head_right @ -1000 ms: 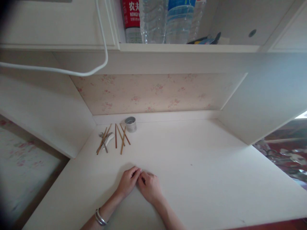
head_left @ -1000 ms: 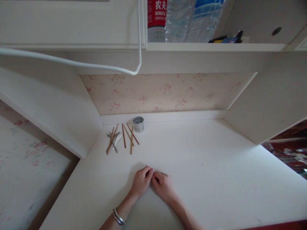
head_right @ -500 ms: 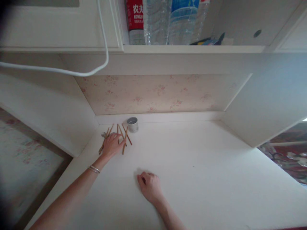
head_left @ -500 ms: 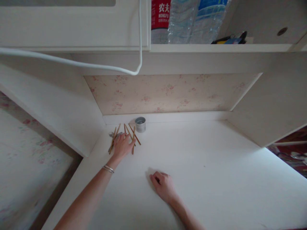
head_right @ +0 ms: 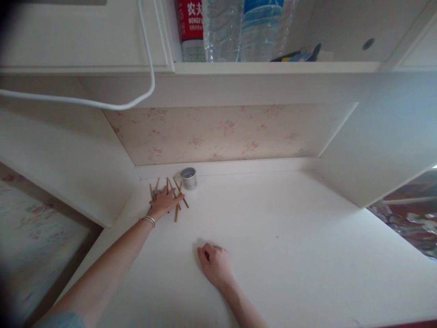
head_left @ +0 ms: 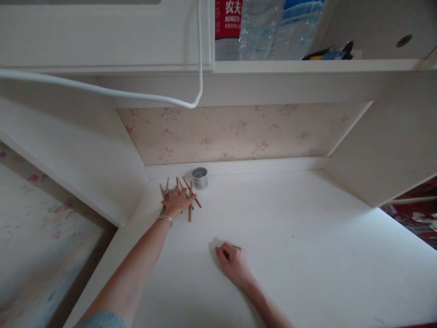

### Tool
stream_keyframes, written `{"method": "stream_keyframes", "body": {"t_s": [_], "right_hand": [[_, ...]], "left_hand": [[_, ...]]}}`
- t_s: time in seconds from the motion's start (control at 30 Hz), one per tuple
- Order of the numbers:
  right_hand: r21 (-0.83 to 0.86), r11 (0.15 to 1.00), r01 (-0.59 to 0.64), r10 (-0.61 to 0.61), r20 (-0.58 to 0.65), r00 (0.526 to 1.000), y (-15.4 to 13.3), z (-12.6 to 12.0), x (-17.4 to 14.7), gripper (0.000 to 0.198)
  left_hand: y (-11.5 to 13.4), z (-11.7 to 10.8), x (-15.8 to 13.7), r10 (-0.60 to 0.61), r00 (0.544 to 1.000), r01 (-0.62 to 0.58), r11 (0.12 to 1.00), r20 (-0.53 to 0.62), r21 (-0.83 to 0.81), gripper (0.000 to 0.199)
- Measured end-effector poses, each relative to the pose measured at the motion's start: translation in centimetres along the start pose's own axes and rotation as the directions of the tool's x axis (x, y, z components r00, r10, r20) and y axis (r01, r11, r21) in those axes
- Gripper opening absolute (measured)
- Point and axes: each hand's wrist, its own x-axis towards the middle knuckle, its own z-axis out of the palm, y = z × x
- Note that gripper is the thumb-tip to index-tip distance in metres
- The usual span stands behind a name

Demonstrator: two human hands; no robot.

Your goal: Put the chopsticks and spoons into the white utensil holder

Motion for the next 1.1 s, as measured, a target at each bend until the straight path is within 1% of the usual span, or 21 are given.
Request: {"method": "stream_keyframes", "body": {"t_s": [0.1, 0.17, 0.47, 0.6, 0.77, 0.97, 1.1], "right_hand": [[0.005, 1.0, 0.0, 0.0, -0.001, 1.0, 0.0, 0.0, 0.0, 0.042], [0.005, 1.0, 0.0, 0.0, -0.003, 1.0, -0.1, -0.1, -0.1, 0.043], [-0.028, 1.0, -0.002, 0.003, 0.009, 1.0, 0.1, 0.2, 0.0, 0.039], [-0.042, 0.999, 0.001, 0.0, 0.009, 1.0, 0.0, 0.2, -0.2, 0.039], [-0.054, 0.998, 0.027, -0.026, 0.023, 0.999, -0.1, -0.1, -0.6, 0.039], [-0.071, 0.997, 0.021, -0.017, 0.057, 0.998, -0.5, -0.3, -0.6, 0.038], [-0.076, 0.997, -0.01, 0.016, 0.072, 0.997, -0.9, -0.3, -0.5, 0.036]], "left_hand": [[1.2, 0.4, 0.0, -0.009, 1.0, 0.009, 1.0, -0.01, 0.0, 0.064], [1.5, 0.7, -0.2, -0.016, 1.0, 0.016, 1.0, -0.025, -0.003, 0.058], [1.1, 1.3, -1.5, -0.01, 0.999, 0.01, 1.0, -0.046, -0.006, 0.049], [1.3, 1.2, -2.8, 0.023, 0.998, -0.023, 1.0, -0.067, 0.007, 0.045], [1.0, 1.3, -6.6, 0.064, 0.989, -0.059, 0.998, -0.134, 0.037, 0.047], [-0.9, 2.3, -13.1, 0.115, 0.963, -0.078, 0.985, -0.244, 0.156, 0.045], [-1.9, 2.7, -17.2, 0.11, 0.96, -0.06, 0.979, -0.257, 0.193, 0.045]]}}
